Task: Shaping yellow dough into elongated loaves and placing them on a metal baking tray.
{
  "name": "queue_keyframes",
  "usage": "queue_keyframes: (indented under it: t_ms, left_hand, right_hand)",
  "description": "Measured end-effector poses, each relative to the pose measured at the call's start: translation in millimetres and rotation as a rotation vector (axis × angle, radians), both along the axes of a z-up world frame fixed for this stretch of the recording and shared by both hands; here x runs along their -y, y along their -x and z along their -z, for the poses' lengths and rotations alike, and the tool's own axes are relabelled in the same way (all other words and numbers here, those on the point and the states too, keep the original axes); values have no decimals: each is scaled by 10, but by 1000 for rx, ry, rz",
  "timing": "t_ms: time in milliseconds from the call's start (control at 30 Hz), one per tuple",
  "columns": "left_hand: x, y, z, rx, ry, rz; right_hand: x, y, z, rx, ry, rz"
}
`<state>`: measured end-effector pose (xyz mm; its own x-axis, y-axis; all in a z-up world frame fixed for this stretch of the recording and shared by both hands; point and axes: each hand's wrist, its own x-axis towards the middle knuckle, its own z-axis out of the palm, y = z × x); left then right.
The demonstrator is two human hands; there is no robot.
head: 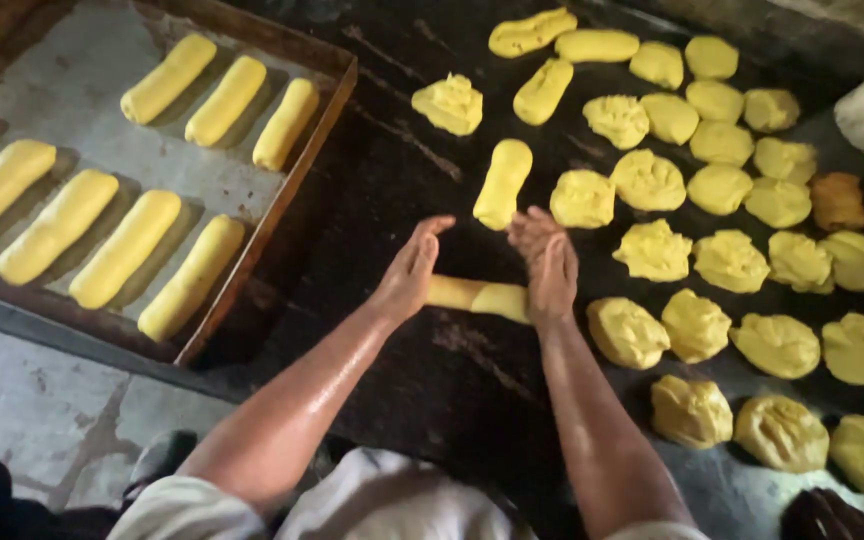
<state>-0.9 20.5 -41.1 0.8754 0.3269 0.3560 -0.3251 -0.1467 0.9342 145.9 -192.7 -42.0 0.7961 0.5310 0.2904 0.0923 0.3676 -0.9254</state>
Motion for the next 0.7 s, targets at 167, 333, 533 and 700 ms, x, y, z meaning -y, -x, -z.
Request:
queue_keyframes:
  t_ms: [167,333,533,700]
  left_hand:
    - [-251,122,-14,-248,147,-8]
    - [-309,690,-315,-349,-318,-94]
    - [-228,540,-177,-128,-581,-9]
    - [-379,760,-706,-307,-564,137]
  right_hand:
    - [167,367,-623,63,335,268]
    - [593,841,-457,143,768,385]
    - [218,919,-421,453,917,443]
    - [-478,622,-1154,393,948,246]
